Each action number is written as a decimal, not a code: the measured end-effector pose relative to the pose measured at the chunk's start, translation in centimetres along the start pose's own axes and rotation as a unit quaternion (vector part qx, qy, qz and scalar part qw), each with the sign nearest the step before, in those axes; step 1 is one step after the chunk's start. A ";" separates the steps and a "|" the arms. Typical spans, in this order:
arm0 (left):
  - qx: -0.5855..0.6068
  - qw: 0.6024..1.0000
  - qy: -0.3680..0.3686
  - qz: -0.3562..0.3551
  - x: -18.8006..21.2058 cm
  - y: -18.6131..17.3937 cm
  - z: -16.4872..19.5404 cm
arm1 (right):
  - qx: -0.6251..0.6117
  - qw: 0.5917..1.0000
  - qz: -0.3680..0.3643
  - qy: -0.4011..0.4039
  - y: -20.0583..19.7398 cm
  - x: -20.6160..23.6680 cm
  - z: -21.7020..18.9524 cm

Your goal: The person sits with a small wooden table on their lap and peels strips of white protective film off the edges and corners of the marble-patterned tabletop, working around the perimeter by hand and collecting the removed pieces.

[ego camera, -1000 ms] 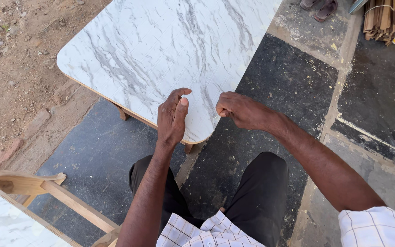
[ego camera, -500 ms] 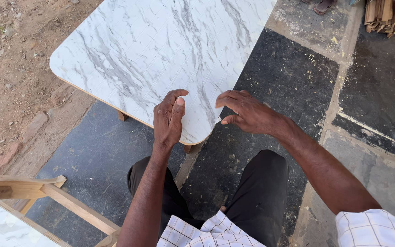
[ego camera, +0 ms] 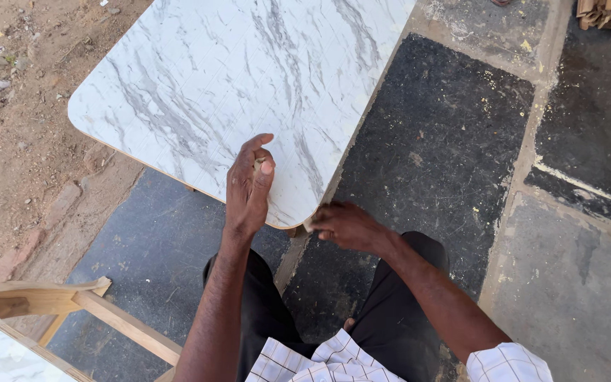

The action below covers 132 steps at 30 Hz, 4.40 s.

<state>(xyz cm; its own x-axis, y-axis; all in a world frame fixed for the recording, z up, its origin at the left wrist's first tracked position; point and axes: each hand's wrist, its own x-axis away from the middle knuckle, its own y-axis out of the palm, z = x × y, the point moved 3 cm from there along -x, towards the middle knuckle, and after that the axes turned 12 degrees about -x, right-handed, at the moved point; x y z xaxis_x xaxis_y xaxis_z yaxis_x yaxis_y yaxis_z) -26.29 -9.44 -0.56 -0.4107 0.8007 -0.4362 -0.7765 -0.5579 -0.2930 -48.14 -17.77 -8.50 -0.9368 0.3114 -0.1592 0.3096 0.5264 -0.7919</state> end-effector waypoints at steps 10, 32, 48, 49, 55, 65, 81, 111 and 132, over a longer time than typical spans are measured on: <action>-0.065 0.991 0.011 -0.113 -1.6 6.9 4.9 | -0.511 0.832 0.117 0.183 -10.1 -1.1 0.4; -0.047 0.981 -0.185 0.036 -3.9 1.0 -4.6 | -0.098 0.977 -0.135 0.130 -15.6 -11.4 0.1; -0.068 0.979 -0.186 0.046 -4.3 0.9 -4.3 | -0.045 0.990 -0.120 0.063 -14.5 -11.3 0.5; -0.076 0.979 -0.183 0.049 -4.3 1.0 -4.0 | -0.081 0.983 -0.142 0.082 -14.6 -11.4 0.7; -0.120 0.954 -0.248 0.119 -3.6 4.0 -2.2 | -0.102 0.982 -0.159 0.010 -15.6 -12.3 3.5; -0.209 0.936 -0.209 0.193 -3.7 5.7 -0.7 | 0.075 0.933 -0.184 -0.301 -13.8 -14.9 2.9; -0.194 0.946 -0.155 0.207 -3.8 4.7 -2.0 | 0.189 0.939 -0.203 -0.205 -12.7 -15.2 1.2; -0.182 0.933 -0.197 0.238 -3.7 4.5 -2.6 | -0.089 0.928 -0.219 -0.287 -14.0 -13.7 4.4; -0.169 0.939 -0.187 0.236 -3.3 4.5 -2.1 | -0.063 0.932 -0.157 -0.321 -16.4 -13.3 5.1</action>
<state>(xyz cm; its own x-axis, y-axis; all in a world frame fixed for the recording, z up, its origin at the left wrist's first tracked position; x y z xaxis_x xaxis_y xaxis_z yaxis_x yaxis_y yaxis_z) -27.40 -15.07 -2.17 -0.8590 0.4324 -0.2741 -0.2963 -0.8565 -0.4226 -41.56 -34.54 3.58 -0.8766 -0.3896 -0.2825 -0.0174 0.6124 -0.7903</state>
